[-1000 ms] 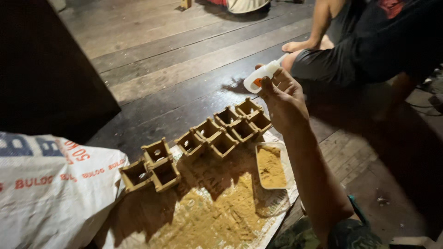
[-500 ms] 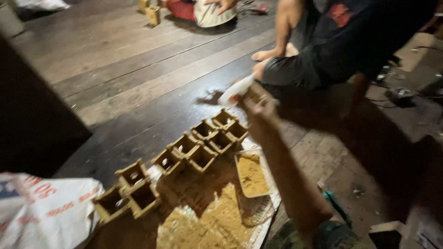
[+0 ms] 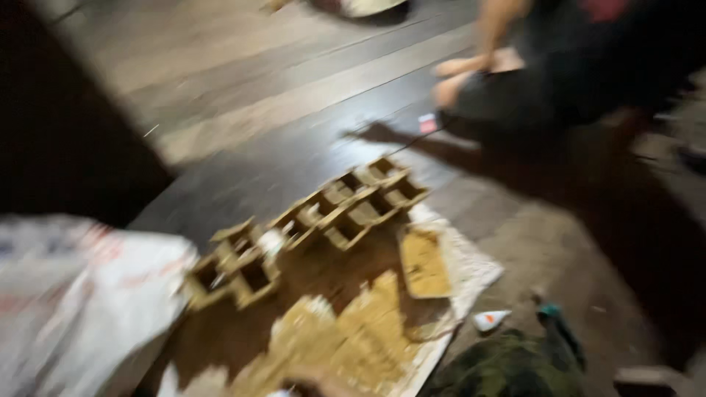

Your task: The person applies glue from a small tube onto a wooden joint and then presses sawdust onto the glued area by hand.

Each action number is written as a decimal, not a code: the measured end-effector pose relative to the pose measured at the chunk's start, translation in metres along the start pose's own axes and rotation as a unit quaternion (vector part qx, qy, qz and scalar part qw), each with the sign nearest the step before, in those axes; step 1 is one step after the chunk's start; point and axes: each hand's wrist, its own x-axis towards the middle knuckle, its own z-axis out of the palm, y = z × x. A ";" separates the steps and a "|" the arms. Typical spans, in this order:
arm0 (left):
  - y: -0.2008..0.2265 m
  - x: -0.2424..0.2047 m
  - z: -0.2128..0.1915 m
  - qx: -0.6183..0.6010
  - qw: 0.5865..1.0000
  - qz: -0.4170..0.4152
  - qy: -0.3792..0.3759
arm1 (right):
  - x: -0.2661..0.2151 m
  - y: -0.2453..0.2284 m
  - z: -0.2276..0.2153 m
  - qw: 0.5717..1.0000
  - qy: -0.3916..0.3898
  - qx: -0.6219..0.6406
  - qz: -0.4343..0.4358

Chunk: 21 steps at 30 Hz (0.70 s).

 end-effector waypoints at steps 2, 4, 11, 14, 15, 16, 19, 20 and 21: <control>0.006 -0.039 -0.024 0.022 0.997 -0.052 0.060 | -0.003 0.034 0.020 0.997 -0.055 -0.031 -0.047; 0.016 -0.083 -0.048 0.042 0.986 -0.110 0.120 | -0.007 0.063 0.039 0.972 -0.074 -0.111 -0.196; 0.050 -0.091 -0.087 0.032 0.992 -0.024 0.124 | -0.011 0.096 0.073 0.974 -0.148 -0.117 -0.125; 0.033 -0.100 -0.116 0.016 0.983 -0.073 0.170 | -0.012 0.100 0.083 0.976 -0.166 -0.124 -0.070; 0.027 -0.102 -0.136 0.027 0.968 -0.104 0.228 | -0.012 0.102 0.083 0.976 -0.163 -0.130 -0.068; 0.022 -0.102 -0.156 0.039 0.949 -0.132 0.285 | -0.011 0.104 0.084 0.976 -0.159 -0.135 -0.068; -0.028 -0.104 -0.230 0.176 0.888 -0.170 0.389 | -0.008 0.105 0.073 0.982 -0.123 -0.142 0.026; -0.052 -0.104 -0.245 0.177 0.888 -0.172 0.389 | -0.007 0.111 0.067 0.982 -0.124 -0.141 0.027; -0.076 -0.105 -0.260 0.232 0.862 -0.201 0.405 | -0.005 0.119 0.061 0.982 -0.092 -0.150 0.069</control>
